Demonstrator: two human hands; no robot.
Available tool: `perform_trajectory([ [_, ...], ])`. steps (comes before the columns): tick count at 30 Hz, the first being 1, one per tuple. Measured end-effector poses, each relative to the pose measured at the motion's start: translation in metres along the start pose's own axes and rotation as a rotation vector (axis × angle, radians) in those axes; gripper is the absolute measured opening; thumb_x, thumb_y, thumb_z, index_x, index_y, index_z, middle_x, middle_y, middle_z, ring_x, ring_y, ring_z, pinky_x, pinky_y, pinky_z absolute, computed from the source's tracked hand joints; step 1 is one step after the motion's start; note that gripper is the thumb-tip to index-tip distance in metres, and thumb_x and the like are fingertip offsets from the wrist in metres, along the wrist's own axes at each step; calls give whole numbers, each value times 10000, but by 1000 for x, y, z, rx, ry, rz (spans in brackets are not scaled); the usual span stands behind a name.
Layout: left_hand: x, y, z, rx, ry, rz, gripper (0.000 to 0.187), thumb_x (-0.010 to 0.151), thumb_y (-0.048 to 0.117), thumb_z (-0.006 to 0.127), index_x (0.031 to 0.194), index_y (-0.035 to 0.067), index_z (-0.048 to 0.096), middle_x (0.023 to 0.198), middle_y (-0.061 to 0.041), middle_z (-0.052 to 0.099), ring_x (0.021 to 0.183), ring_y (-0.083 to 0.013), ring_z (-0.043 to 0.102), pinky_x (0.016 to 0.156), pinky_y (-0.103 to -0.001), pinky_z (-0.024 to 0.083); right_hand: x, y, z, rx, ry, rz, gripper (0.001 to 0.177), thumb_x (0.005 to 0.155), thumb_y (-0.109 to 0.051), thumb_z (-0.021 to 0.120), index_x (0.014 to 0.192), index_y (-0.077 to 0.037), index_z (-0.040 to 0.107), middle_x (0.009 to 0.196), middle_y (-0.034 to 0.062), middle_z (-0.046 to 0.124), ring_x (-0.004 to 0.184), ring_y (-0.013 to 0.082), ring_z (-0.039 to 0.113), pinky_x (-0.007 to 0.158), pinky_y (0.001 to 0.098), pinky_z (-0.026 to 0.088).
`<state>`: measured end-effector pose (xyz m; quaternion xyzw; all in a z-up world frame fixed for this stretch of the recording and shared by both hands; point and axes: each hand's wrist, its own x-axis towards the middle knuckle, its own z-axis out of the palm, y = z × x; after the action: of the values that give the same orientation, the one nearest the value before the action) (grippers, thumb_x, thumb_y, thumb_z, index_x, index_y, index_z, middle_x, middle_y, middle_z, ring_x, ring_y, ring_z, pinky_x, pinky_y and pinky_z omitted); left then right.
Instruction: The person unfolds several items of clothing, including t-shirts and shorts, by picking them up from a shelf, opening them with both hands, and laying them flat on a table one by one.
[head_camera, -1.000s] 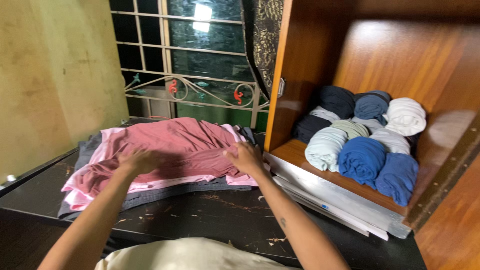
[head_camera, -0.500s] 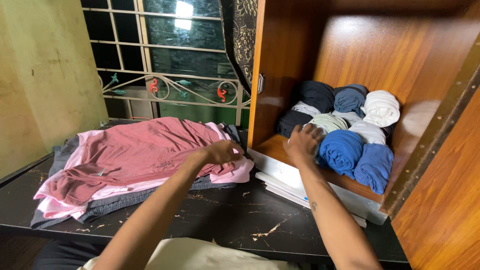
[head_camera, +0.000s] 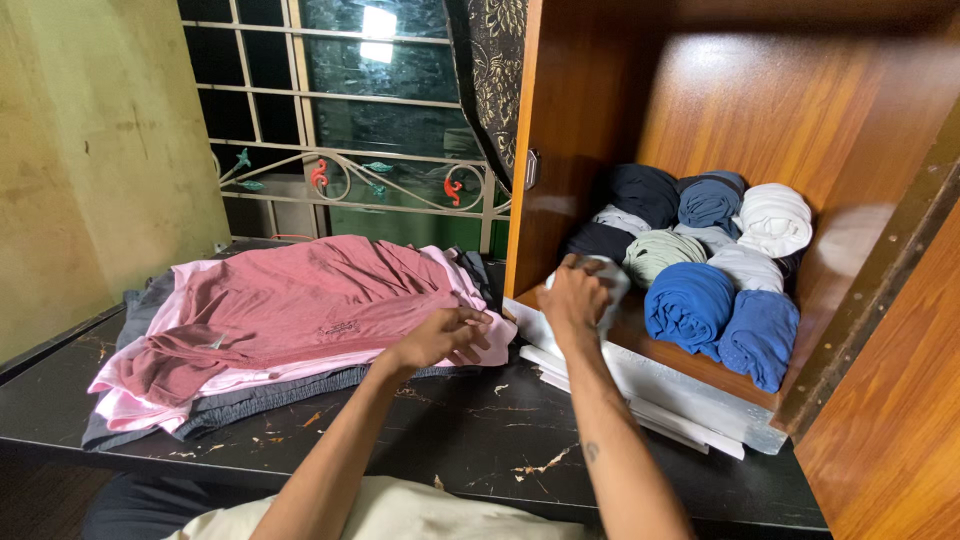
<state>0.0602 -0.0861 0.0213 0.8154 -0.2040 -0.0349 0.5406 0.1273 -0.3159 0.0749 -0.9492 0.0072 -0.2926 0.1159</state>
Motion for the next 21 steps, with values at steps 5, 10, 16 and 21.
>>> perform_trajectory([
  [5, -19, 7, 4, -115, 236, -48, 686, 1000, 522, 450, 1553, 131, 346, 1384, -232, 548, 1155, -329, 609, 871, -438, 584, -22, -25, -1, 465, 76, 26, 627, 788, -390, 829, 1257, -15, 646, 1206, 240, 691, 1039, 356, 690, 855, 444, 567],
  [10, -28, 22, 3, -408, 419, -179, 838, 902, 647, 347, 1587, 235, 97, 1509, -136, 334, 1249, -333, 556, 881, -533, 587, -51, -64, 3, 1253, -165, 166, 515, 788, -263, 776, 1230, -21, 670, 1075, 186, 771, 891, 222, 736, 747, 344, 592],
  [16, -28, 17, -19, -458, 672, 264, 681, 1035, 586, 464, 1370, -2, 544, 1064, -183, 645, 855, -240, 638, 655, -395, 547, -55, -126, -49, 1256, -244, -279, 556, 772, -297, 820, 1208, -25, 610, 1065, 128, 713, 864, 174, 698, 694, 320, 583],
  [21, -71, 39, -57, -1008, 853, 228, 558, 1006, 551, 428, 1235, 83, 628, 980, -51, 714, 714, -145, 718, 537, -283, 573, -29, -172, -51, 1425, -335, -433, 445, 1007, -343, 690, 1248, 31, 694, 1084, 163, 731, 988, 192, 660, 871, 325, 541],
])
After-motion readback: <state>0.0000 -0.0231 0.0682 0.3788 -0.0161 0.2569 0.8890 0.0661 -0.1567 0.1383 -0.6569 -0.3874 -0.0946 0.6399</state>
